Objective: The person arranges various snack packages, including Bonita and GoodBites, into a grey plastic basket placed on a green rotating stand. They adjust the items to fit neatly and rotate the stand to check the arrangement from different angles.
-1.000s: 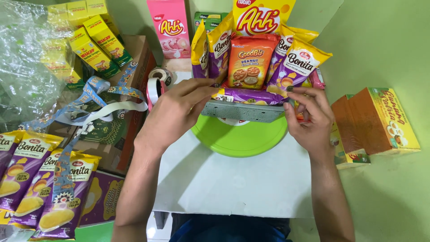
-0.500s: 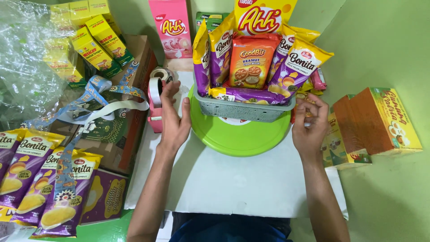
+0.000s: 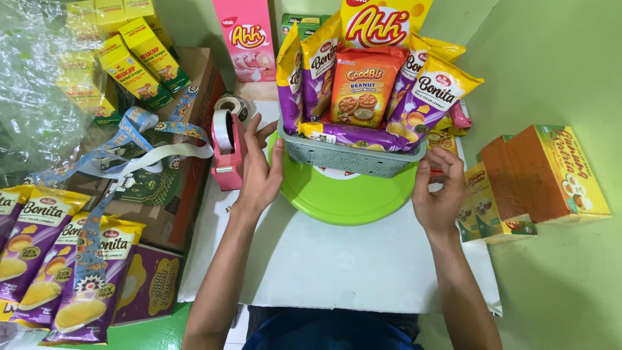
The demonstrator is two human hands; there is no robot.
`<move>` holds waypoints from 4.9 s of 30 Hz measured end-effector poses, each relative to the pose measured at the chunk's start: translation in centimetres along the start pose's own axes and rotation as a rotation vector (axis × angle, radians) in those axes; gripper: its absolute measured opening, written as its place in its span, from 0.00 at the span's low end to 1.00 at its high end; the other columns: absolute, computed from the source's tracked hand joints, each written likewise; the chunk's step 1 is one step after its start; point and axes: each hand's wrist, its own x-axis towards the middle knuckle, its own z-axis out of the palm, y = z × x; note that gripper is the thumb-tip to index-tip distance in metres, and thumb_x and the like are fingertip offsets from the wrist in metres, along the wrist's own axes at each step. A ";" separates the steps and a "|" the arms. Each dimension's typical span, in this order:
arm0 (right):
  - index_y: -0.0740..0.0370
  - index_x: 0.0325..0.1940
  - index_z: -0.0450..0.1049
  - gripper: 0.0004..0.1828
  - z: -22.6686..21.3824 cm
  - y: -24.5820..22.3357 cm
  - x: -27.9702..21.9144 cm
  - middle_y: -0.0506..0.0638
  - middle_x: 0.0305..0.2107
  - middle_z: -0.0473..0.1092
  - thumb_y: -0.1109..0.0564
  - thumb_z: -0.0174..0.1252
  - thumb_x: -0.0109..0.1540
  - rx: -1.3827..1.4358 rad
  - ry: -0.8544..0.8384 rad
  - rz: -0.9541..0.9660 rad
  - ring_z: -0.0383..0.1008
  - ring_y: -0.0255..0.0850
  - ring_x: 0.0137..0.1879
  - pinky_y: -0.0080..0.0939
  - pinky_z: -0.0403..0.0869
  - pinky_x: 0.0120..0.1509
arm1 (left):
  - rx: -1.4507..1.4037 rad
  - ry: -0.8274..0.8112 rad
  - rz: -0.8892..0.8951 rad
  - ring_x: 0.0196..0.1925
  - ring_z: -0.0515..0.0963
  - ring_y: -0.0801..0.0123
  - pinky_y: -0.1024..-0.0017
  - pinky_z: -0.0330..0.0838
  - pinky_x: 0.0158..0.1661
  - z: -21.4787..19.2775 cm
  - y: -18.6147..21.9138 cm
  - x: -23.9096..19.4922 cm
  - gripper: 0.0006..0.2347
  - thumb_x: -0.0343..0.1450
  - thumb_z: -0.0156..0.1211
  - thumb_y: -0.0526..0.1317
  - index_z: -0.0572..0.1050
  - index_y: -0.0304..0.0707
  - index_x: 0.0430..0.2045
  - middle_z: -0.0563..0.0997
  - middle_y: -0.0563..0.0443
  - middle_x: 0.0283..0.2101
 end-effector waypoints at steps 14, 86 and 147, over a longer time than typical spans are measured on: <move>0.71 0.50 0.66 0.14 6.5 -9.8 3.5 0.58 0.44 0.64 0.64 0.61 0.63 0.136 0.123 -0.438 0.65 0.49 0.46 0.39 0.70 0.39 | 0.267 0.103 0.085 0.70 0.60 0.29 0.42 0.56 0.68 -3.9 4.5 -0.1 0.26 0.79 0.55 0.39 0.53 0.25 0.68 0.62 0.28 0.65; 0.52 0.42 0.82 0.09 31.7 -30.8 -0.5 0.42 0.45 0.80 0.56 0.55 0.65 0.488 -1.394 -0.736 0.75 0.40 0.56 0.61 0.59 0.65 | 1.061 -0.145 -0.408 0.54 0.72 0.40 0.45 0.68 0.49 -33.5 7.9 -9.4 0.20 0.71 0.65 0.45 0.77 0.36 0.57 0.77 0.36 0.51; 0.59 0.36 0.80 0.29 29.8 -30.5 -2.2 0.45 0.30 0.79 0.31 0.55 0.62 0.071 -1.302 -0.494 0.80 0.43 0.46 0.93 0.30 0.71 | 0.760 -0.471 -0.770 0.33 0.76 0.53 0.56 0.64 0.35 -32.4 4.8 -8.3 0.06 0.71 0.51 0.38 0.71 0.39 0.37 0.80 0.41 0.33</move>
